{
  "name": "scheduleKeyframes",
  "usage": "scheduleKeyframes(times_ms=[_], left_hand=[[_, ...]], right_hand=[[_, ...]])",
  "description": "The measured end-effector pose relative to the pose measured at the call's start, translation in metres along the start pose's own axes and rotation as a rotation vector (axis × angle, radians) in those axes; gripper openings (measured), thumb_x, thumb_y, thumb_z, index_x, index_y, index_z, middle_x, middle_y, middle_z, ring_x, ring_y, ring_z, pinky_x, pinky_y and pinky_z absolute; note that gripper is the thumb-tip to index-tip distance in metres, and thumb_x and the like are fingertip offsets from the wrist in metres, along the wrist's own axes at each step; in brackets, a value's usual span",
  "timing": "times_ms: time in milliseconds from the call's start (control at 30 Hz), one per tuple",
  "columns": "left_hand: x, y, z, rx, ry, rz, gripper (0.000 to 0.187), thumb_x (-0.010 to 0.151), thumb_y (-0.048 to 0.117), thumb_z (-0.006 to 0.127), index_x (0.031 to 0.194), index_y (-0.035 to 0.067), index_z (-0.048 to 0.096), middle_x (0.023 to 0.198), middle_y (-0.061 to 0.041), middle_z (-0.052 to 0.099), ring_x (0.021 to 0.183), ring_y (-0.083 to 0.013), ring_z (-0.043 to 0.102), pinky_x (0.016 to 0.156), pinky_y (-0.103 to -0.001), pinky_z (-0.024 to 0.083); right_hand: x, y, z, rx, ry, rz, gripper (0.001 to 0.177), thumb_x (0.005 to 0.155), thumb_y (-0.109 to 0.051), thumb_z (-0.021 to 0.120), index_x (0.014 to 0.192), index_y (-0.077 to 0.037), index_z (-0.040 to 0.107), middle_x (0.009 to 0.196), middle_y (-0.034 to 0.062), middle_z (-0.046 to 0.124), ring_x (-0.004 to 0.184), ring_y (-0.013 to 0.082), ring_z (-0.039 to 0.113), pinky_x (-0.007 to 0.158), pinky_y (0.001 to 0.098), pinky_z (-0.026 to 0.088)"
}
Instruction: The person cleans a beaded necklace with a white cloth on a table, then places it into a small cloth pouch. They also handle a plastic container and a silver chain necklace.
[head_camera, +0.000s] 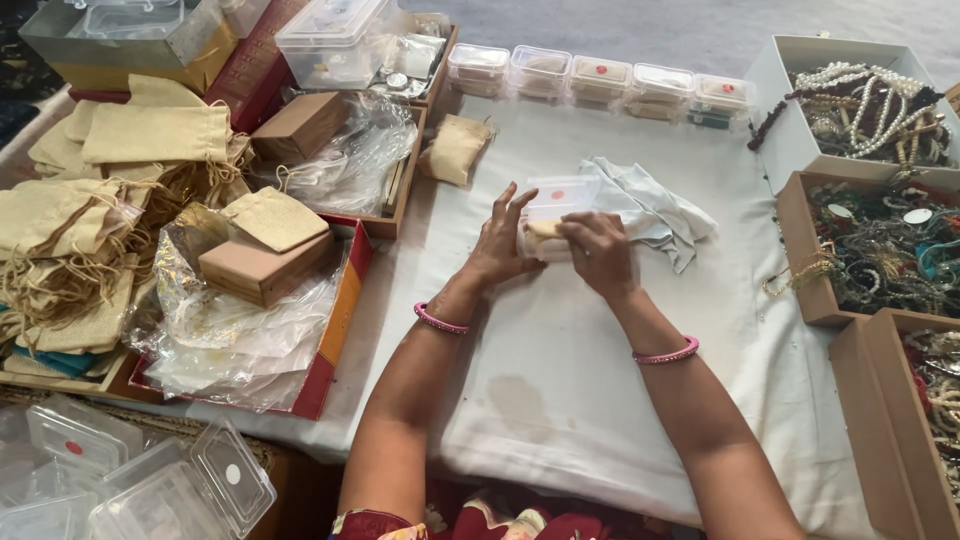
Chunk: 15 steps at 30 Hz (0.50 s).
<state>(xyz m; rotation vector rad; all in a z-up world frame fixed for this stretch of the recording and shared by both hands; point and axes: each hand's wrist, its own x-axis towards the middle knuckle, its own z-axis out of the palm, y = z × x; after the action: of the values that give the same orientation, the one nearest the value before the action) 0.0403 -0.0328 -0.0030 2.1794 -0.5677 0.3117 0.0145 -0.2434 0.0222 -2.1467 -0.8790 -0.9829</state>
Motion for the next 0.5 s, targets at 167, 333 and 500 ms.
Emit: scheduleKeyframes(times_ms=[167,333,500], left_hand=[[0.001,-0.008,0.005,0.032,-0.001,0.016,0.104,0.045,0.049,0.102,0.134,0.029,0.052,0.164,-0.025,0.016,0.142,-0.0483,0.035,0.115,-0.059,0.038],[-0.001,-0.021,0.013,0.124,0.054,0.106,0.058,0.061,0.054,0.097,0.103,0.022,0.073,0.164,-0.02,0.026,0.147,-0.044,0.037,0.116,-0.064,0.033],[-0.008,-0.005,0.001,0.283,0.118,0.165,0.04,0.075,0.058,0.084,0.081,0.019,0.078,0.156,-0.012,0.044,0.142,-0.0332,0.045,0.118,-0.062,0.027]], right_hand=[[-0.003,0.0,0.005,-0.181,-0.079,-0.074,0.015,0.082,-0.003,0.077,0.095,-0.011,0.076,0.101,0.003,0.069,0.1,0.0231,0.065,0.09,0.0411,0.051],[-0.007,0.004,0.006,-0.089,-0.15,0.021,0.018,0.08,-0.003,0.076,0.097,-0.01,0.076,0.103,0.0063,0.066,0.1,0.0271,0.063,0.09,0.0401,0.053],[0.0,-0.008,-0.002,-0.072,-0.247,0.025,0.023,0.073,-0.011,0.076,0.094,-0.009,0.071,0.098,0.007,0.067,0.094,0.028,0.067,0.088,0.0431,0.052]])
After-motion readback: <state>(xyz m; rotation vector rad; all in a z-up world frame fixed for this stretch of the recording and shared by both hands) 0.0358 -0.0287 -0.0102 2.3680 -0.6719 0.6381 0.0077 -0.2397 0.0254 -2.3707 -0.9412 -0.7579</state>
